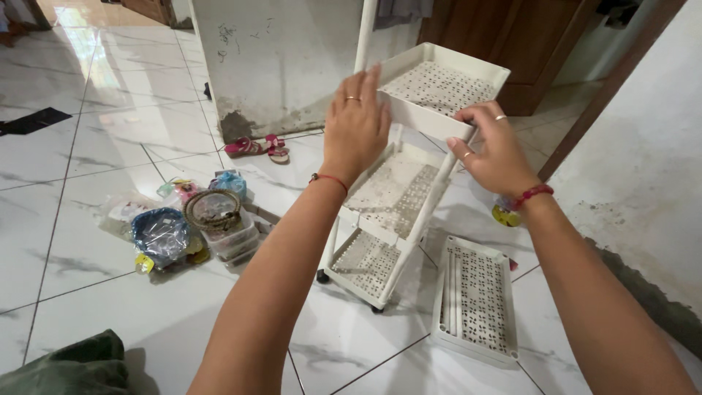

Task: The person assembles a white plastic rolling cart by inserting vertical poles into the perforated shelves and securing them by hand. The cart is built layer by layer on a tiled floor with scattered packaging nearby.

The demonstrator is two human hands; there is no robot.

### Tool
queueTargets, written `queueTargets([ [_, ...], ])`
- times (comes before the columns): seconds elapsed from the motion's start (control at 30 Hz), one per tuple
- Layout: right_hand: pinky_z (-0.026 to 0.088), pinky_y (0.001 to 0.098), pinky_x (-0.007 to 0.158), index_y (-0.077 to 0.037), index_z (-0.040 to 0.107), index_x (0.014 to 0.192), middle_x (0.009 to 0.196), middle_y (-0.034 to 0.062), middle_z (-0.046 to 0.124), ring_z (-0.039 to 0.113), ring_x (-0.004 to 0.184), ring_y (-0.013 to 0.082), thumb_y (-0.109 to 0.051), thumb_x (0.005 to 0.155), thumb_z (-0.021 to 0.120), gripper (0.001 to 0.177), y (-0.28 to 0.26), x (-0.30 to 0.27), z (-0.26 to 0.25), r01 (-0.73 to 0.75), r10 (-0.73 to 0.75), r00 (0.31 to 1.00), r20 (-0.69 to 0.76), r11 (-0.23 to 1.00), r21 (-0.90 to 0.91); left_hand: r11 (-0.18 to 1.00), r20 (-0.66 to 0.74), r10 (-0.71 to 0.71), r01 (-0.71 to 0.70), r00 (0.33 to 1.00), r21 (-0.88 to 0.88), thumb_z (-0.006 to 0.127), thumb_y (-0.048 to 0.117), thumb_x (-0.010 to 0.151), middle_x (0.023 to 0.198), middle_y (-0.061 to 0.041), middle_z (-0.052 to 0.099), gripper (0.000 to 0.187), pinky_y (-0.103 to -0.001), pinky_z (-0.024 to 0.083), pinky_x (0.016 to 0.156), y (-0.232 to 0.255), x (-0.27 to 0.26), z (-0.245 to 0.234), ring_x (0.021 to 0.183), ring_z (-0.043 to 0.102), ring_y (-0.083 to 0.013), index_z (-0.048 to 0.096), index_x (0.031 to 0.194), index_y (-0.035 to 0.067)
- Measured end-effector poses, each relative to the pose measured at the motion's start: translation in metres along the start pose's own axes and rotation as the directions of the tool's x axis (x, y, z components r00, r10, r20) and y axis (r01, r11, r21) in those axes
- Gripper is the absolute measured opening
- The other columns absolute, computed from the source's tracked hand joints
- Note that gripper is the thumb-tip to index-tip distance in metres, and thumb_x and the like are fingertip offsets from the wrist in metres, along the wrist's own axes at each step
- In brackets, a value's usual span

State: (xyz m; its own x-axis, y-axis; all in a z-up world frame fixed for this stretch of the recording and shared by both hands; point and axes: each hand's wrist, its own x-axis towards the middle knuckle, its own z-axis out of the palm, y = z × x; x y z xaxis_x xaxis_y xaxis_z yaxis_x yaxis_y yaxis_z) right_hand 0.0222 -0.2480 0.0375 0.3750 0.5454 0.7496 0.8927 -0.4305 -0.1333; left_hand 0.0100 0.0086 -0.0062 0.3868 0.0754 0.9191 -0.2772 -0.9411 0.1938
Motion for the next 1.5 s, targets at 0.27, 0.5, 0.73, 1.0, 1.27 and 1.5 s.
queueTargets([
  [0.27, 0.046, 0.032, 0.098, -0.001, 0.06, 0.119, 0.12, 0.0119, 0.056, 0.057, 0.111, 0.0239, -0.011, 0.093, 0.074, 0.032, 0.026, -0.002, -0.024, -0.15, 0.123, 0.982, 0.144, 0.968, 0.201, 0.912, 0.047, -0.26, 0.262, 0.964, -0.314, 0.051, 0.028, 0.105, 0.136, -0.016, 0.061, 0.041, -0.049, 0.046, 0.106, -0.023, 0.022, 0.027, 0.131, 0.053, -0.0399, 0.051, 0.141, 0.009],
  [0.5, 0.03, 0.0566, 0.121, -0.001, 0.066, 0.117, 0.117, 0.0151, 0.067, 0.061, 0.112, 0.0335, -0.028, 0.097, 0.077, 0.035, 0.006, -0.004, -0.021, -0.034, 0.043, 0.999, 0.032, 0.974, -0.225, 0.854, 0.16, -0.353, 0.387, 0.922, -0.347, 0.046, 0.031, 0.106, 0.127, -0.014, 0.066, 0.032, -0.049, 0.048, 0.094, -0.018, 0.02, 0.029, 0.115, 0.062, -0.0379, 0.056, 0.127, 0.009],
  [0.73, 0.027, 0.0648, 0.118, -0.007, 0.068, 0.124, 0.12, 0.0128, 0.069, 0.064, 0.115, 0.0312, -0.02, 0.099, 0.071, 0.029, -0.035, 0.013, 0.017, 0.073, -0.099, 0.994, -0.037, 0.897, -0.436, 0.887, 0.082, -0.304, 0.314, 0.949, -0.339, 0.047, 0.033, 0.106, 0.122, -0.015, 0.068, 0.032, -0.048, 0.049, 0.094, -0.01, 0.018, 0.024, 0.112, 0.065, -0.0371, 0.056, 0.125, 0.008],
  [1.0, 0.034, 0.0542, 0.115, -0.006, 0.066, 0.126, 0.112, 0.0137, 0.066, 0.061, 0.11, 0.0328, -0.009, 0.099, 0.068, 0.027, -0.038, 0.027, 0.045, 0.1, -0.122, 0.99, -0.067, 0.957, -0.273, 0.918, -0.015, -0.232, 0.214, 0.973, -0.334, 0.053, 0.03, 0.105, 0.118, -0.014, 0.068, 0.027, -0.048, 0.05, 0.088, 0.001, 0.01, 0.012, 0.108, 0.065, -0.0366, 0.058, 0.117, 0.006],
  [1.27, 0.033, 0.0483, 0.116, -0.005, 0.067, 0.118, 0.11, 0.0112, 0.068, 0.063, 0.109, 0.03, -0.01, 0.096, 0.073, 0.024, -0.014, 0.017, 0.024, 0.089, -0.099, 0.994, -0.049, 0.981, -0.171, 0.92, -0.136, -0.103, 0.042, 0.985, -0.389, 0.059, 0.023, 0.104, 0.114, -0.016, 0.066, 0.025, -0.047, 0.051, 0.091, 0.025, 0.004, 0.004, 0.105, 0.064, -0.0377, 0.057, 0.117, 0.002],
  [1.5, 0.043, 0.0453, 0.103, -0.002, 0.069, 0.106, 0.103, 0.0131, 0.069, 0.062, 0.102, 0.0324, -0.012, 0.093, 0.076, 0.018, 0.0, 0.013, 0.009, 0.04, -0.044, 0.997, -0.065, 0.997, -0.07, 0.907, -0.098, -0.072, 0.024, 0.993, -0.42, 0.06, 0.023, 0.103, 0.106, -0.016, 0.065, 0.024, -0.047, 0.05, 0.089, 0.043, 0.001, -0.004, 0.102, 0.064, -0.0372, 0.057, 0.114, 0.002],
])
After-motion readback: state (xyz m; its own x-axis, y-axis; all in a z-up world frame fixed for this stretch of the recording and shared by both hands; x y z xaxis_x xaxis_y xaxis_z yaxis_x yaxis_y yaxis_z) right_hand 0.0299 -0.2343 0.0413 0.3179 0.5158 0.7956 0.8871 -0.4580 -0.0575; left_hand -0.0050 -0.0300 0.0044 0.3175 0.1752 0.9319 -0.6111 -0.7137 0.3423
